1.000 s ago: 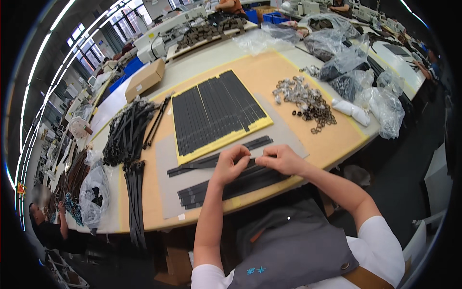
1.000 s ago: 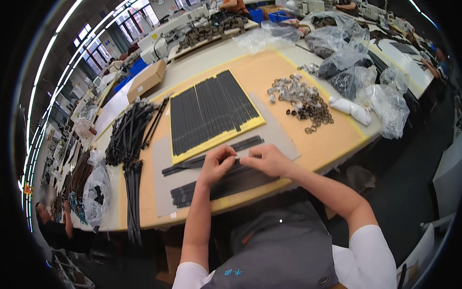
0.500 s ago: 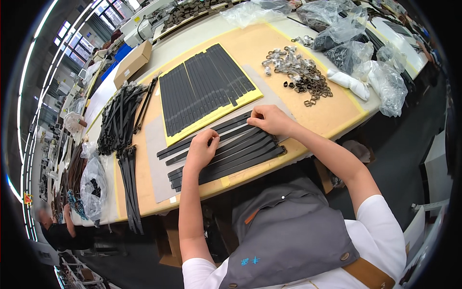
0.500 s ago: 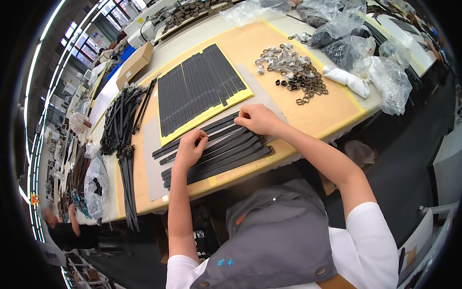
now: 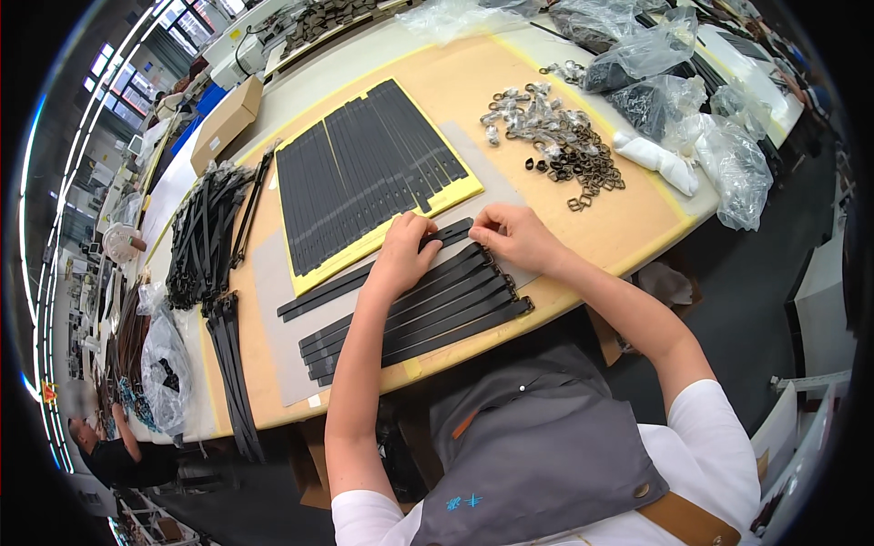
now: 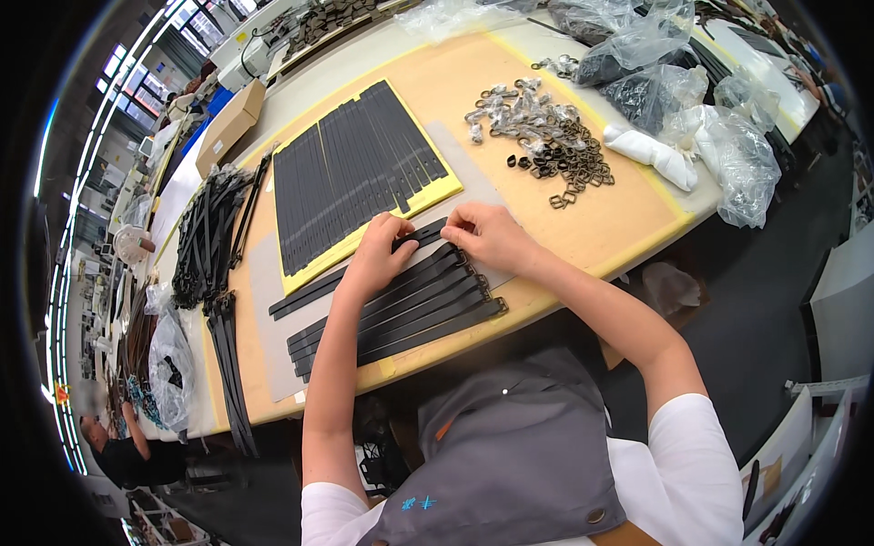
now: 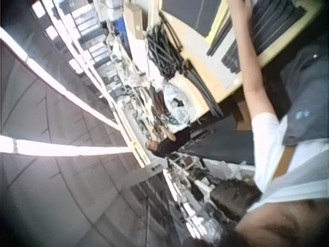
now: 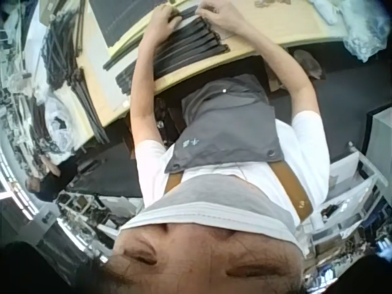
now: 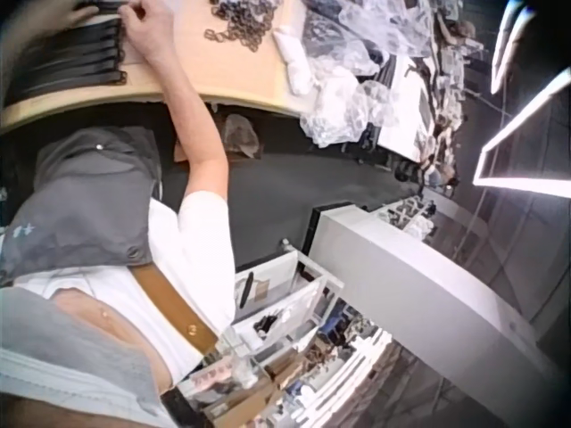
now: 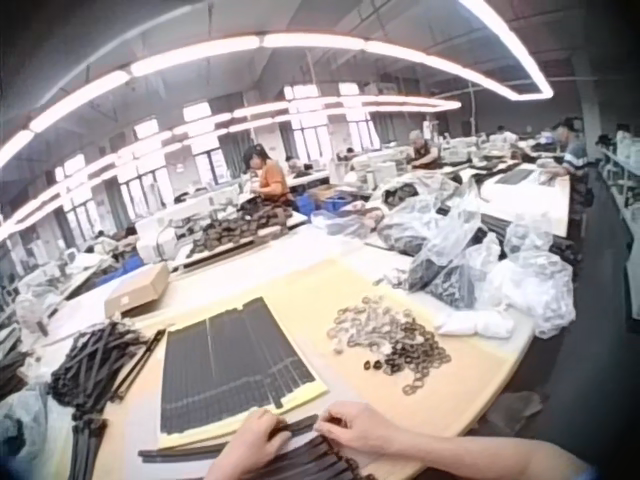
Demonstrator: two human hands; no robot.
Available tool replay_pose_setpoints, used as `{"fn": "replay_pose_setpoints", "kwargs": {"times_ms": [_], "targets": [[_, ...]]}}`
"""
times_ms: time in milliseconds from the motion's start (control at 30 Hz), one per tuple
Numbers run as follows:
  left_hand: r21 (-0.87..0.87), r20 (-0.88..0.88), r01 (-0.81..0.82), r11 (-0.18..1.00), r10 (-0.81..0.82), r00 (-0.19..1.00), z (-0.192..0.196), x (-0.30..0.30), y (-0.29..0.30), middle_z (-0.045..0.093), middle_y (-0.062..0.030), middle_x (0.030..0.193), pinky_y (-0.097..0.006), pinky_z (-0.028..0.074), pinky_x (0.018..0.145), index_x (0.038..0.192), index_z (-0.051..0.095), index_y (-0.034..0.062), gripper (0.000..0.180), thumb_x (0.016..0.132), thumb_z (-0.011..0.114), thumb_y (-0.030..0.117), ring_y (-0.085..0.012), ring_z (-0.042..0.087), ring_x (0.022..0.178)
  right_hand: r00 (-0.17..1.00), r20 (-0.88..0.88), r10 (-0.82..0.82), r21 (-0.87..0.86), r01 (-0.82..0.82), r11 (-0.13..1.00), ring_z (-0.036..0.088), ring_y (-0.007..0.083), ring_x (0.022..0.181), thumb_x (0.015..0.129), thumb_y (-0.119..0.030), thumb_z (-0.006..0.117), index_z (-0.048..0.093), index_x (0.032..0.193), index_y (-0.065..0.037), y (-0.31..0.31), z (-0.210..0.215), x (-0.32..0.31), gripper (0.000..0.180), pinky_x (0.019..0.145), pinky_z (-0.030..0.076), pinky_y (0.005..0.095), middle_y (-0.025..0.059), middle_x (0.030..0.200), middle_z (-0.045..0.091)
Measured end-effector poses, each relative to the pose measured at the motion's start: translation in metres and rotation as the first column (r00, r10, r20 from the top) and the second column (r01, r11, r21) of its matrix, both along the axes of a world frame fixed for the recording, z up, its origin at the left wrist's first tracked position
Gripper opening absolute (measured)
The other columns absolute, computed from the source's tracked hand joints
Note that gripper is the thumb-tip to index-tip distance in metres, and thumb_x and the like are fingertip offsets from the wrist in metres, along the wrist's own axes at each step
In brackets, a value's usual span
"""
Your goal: The person assembles black belts by inserting small metal buckles into the ends of the straps. They pick up a belt, slide a buckle into the slot, and place the finished unit on a growing pile on the table. The process is repeated continuously with materials organized on the workbench.
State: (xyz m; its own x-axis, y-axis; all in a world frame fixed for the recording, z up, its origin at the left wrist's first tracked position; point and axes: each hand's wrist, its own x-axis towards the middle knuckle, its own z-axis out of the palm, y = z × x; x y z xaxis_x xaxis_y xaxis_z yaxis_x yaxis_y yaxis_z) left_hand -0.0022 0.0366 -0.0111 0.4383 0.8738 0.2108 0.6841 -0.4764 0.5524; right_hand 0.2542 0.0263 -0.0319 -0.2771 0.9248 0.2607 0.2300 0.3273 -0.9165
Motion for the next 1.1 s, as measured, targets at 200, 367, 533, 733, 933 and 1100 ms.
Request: {"fn": "replay_pose_setpoints", "kwargs": {"times_ms": [200,367,533,733,933,1100], "targets": [[-0.089,0.052,-0.038,0.995,0.043,0.998,-0.008,0.003,0.007,0.061,-0.0148,0.105,-0.041,0.048,0.097,0.104,0.063,0.0012,0.020,0.091,0.076,0.009,-0.0330,0.057,0.106,0.775,0.571,-0.269,0.334,0.079,0.939,0.063,0.0285,0.112,0.095,-0.005,0.064,0.074,0.111,-0.006,0.071,0.033,0.075,0.019,0.101,0.052,0.0394,0.0103,0.118,0.070],[-0.031,0.055,-0.040,0.999,0.042,0.998,-0.011,0.006,0.008,0.061,-0.0150,0.104,-0.041,0.047,0.096,0.103,0.063,0.0014,0.019,0.091,0.076,0.009,-0.0336,0.056,0.104,0.636,0.766,-0.097,0.213,-0.109,0.971,0.065,0.0317,0.110,0.095,-0.001,0.062,0.074,0.112,-0.007,0.102,0.028,0.092,0.021,0.099,0.053,0.0425,0.0129,0.111,0.069],[-0.020,0.036,-0.084,0.996,0.085,0.996,-0.012,0.004,0.003,0.061,-0.0145,0.102,-0.040,0.047,0.095,0.101,0.062,0.0009,0.020,0.091,0.076,0.010,-0.0327,0.056,0.103,0.722,0.685,-0.094,0.282,-0.144,0.948,0.068,0.0332,0.102,0.094,-0.005,0.063,0.070,0.110,-0.003,0.094,0.034,0.073,0.017,0.091,0.055,0.0432,0.0150,0.105,0.068],[-0.028,0.052,-0.087,0.996,0.088,0.995,-0.009,0.006,0.005,0.061,-0.0163,0.101,-0.044,0.047,0.093,0.098,0.061,0.0010,0.019,0.090,0.077,0.008,-0.0356,0.057,0.101,0.764,0.633,0.123,0.010,-0.168,0.986,0.068,0.0336,0.104,0.094,-0.009,0.062,0.068,0.110,-0.001,0.040,0.039,0.040,0.019,0.092,0.056,0.0422,0.0169,0.111,0.066],[0.015,0.050,-0.014,1.000,0.013,0.999,-0.010,0.006,0.001,0.062,-0.0154,0.100,-0.043,0.048,0.093,0.099,0.063,0.0020,0.016,0.090,0.075,0.007,-0.0358,0.057,0.103,0.698,0.691,0.186,-0.125,-0.139,0.982,0.067,0.0332,0.110,0.095,-0.006,0.061,0.070,0.120,-0.005,0.027,0.066,0.034,0.027,0.098,0.054,0.0424,0.0150,0.118,0.065],[-0.023,0.132,-0.006,1.000,0.009,0.991,-0.002,0.001,0.000,0.065,-0.0153,0.098,-0.041,0.051,0.088,0.102,0.063,0.0004,0.014,0.092,0.072,0.006,-0.0344,0.062,0.098,0.620,0.751,0.226,0.083,-0.429,0.900,0.069,0.0309,0.109,0.094,-0.004,0.067,0.074,0.118,-0.006,0.044,0.052,0.054,0.025,0.096,0.055,0.0412,0.0107,0.120,0.068]]}}
